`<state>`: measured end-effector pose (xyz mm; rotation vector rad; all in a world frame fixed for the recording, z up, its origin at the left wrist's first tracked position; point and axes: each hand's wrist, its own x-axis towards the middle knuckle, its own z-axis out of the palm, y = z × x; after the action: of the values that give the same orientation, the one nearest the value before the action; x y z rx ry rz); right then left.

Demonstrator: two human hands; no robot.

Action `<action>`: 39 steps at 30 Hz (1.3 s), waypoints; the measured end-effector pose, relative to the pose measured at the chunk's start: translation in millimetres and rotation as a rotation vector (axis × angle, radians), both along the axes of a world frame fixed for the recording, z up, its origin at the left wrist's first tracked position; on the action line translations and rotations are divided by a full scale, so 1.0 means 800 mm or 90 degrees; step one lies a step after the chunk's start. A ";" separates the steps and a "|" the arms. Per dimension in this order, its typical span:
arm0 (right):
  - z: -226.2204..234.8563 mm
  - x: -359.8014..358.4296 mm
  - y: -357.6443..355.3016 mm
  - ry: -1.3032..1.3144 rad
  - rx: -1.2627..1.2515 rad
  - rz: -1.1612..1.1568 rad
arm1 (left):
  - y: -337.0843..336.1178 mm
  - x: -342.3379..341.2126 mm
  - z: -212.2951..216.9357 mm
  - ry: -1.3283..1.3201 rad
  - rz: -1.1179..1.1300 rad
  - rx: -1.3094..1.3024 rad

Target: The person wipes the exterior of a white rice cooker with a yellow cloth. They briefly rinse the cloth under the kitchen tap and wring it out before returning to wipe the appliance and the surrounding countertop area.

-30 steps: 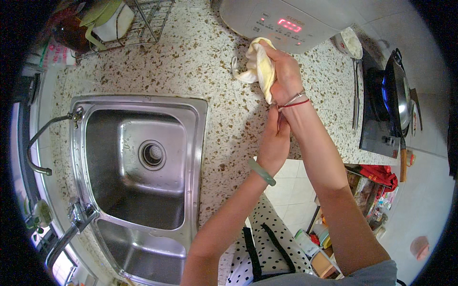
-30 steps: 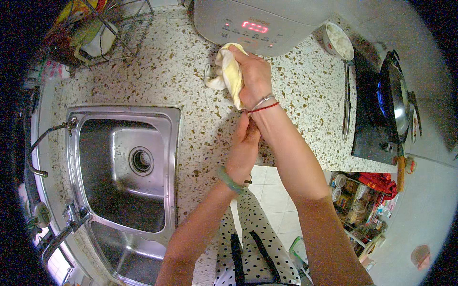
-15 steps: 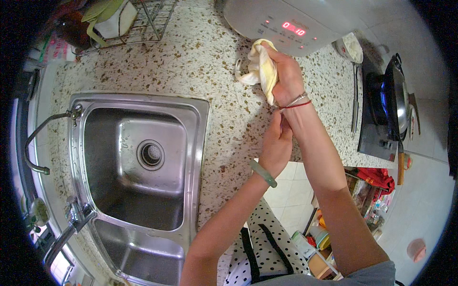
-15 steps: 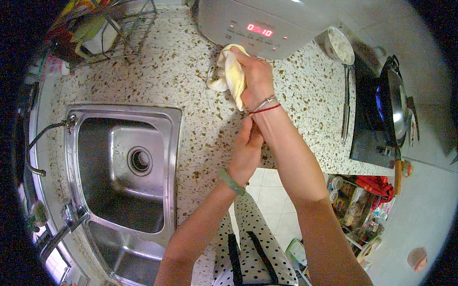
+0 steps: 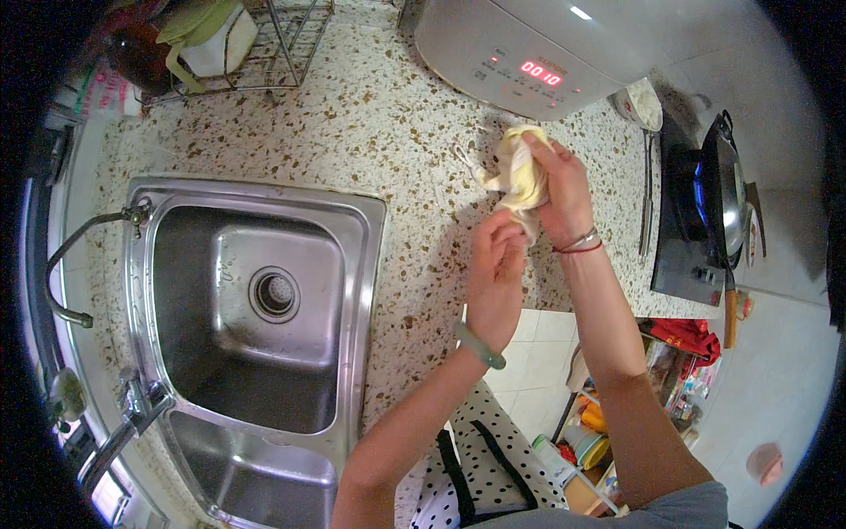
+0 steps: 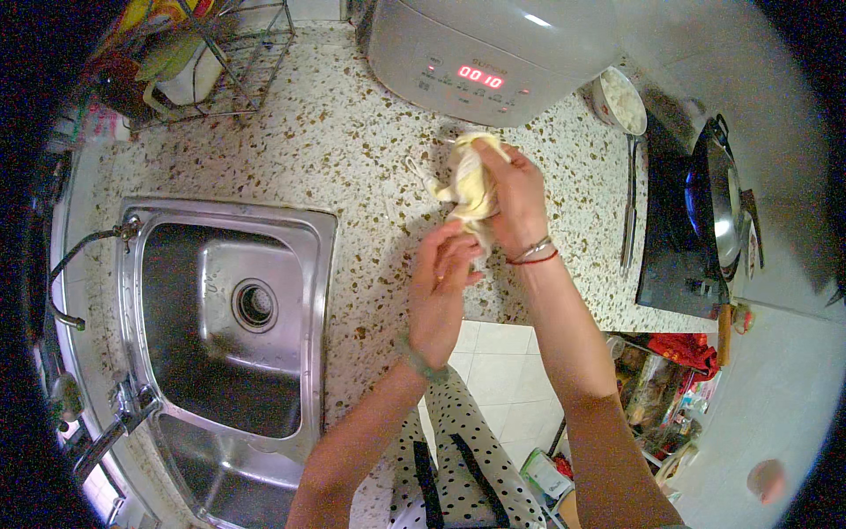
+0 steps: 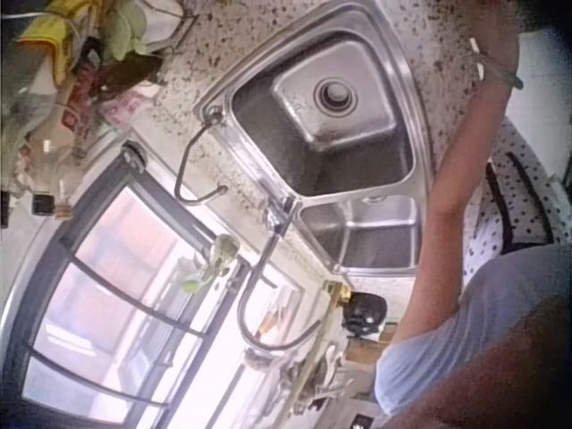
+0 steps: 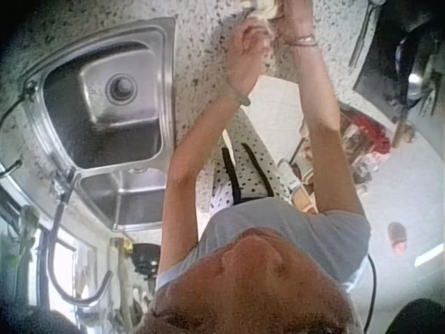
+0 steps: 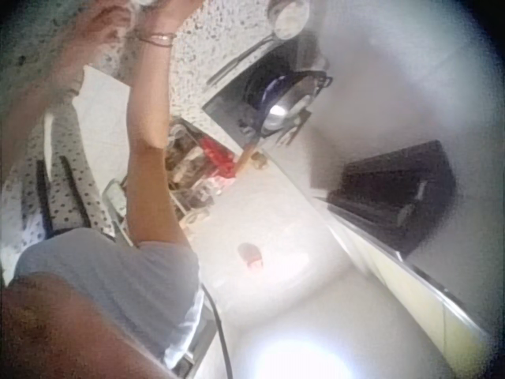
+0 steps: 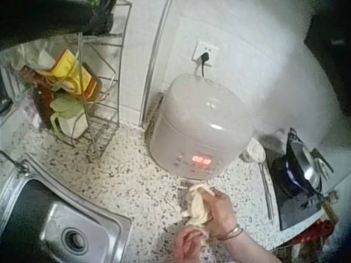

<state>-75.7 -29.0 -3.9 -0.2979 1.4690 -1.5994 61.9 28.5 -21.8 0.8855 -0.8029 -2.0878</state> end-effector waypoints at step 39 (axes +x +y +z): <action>-0.026 0.075 0.034 0.351 -0.025 0.264 | -0.236 0.001 -0.015 -0.588 0.142 -0.672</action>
<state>-15.7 -1.8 -24.9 -1.0607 1.6382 -1.2569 62.7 -160.3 -33.5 1.1724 -1.8961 -0.7131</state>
